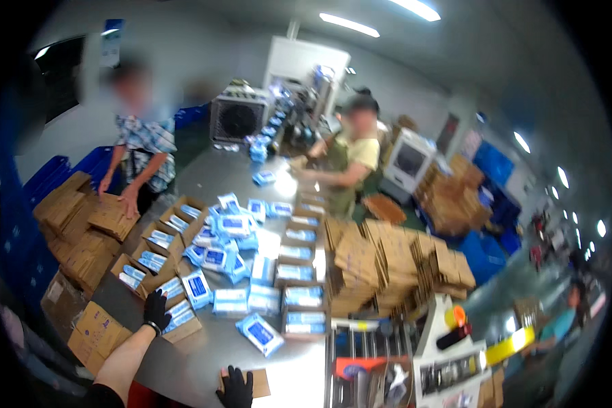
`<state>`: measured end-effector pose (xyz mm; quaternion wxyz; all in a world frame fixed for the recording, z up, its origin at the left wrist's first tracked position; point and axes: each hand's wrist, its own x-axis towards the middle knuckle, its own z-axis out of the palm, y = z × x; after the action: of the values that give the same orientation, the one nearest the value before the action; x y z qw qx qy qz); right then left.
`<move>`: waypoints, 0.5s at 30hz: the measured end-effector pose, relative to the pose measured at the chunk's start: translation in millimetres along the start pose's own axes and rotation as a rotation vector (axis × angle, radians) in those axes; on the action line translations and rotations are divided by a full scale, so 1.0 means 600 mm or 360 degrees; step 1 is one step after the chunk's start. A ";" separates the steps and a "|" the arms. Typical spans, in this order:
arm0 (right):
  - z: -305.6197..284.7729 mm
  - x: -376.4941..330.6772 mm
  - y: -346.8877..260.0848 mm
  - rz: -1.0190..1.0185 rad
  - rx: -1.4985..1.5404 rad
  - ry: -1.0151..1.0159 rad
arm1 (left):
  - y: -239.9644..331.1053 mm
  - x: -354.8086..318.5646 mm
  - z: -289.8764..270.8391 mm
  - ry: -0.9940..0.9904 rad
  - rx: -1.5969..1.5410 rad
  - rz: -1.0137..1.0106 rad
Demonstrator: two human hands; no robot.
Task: The person places blue packages into small cardboard boxes, closes the box flaps, and sets them on a conveyor belt or moves them to another part of the table.
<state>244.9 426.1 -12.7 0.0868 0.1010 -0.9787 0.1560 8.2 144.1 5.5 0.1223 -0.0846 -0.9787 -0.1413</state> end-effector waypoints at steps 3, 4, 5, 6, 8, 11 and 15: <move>-0.030 0.012 0.013 0.0090 0.0090 -0.0212 | -0.010 0.035 0.057 -0.0081 0.0099 -0.0332; -0.032 0.014 0.010 0.0121 0.0163 -0.0218 | -0.061 0.030 0.075 -0.0129 0.0153 -0.0366; -0.042 0.016 0.012 0.0108 0.0229 -0.0200 | -0.103 0.035 0.095 -0.0136 0.0182 -0.0407; -0.037 0.002 0.037 0.0190 0.0189 -0.0193 | -0.061 0.054 0.099 -0.0366 0.0206 -0.0367; -0.061 -0.016 0.073 0.0353 0.0129 -0.0245 | -0.023 0.072 0.084 -0.0572 0.0237 -0.0366; -0.093 -0.032 0.111 0.0452 0.0067 -0.0219 | -0.138 0.093 0.147 -0.0454 0.0164 -0.0389; -0.115 -0.077 0.180 0.0473 0.0046 -0.0076 | -0.226 0.083 0.198 -0.0148 -0.0885 -0.0936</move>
<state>274.6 556.8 11.4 0.0381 -0.0400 -0.9823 0.1789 -91.9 57.8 -126.6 0.0048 0.1628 -0.8902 -0.4255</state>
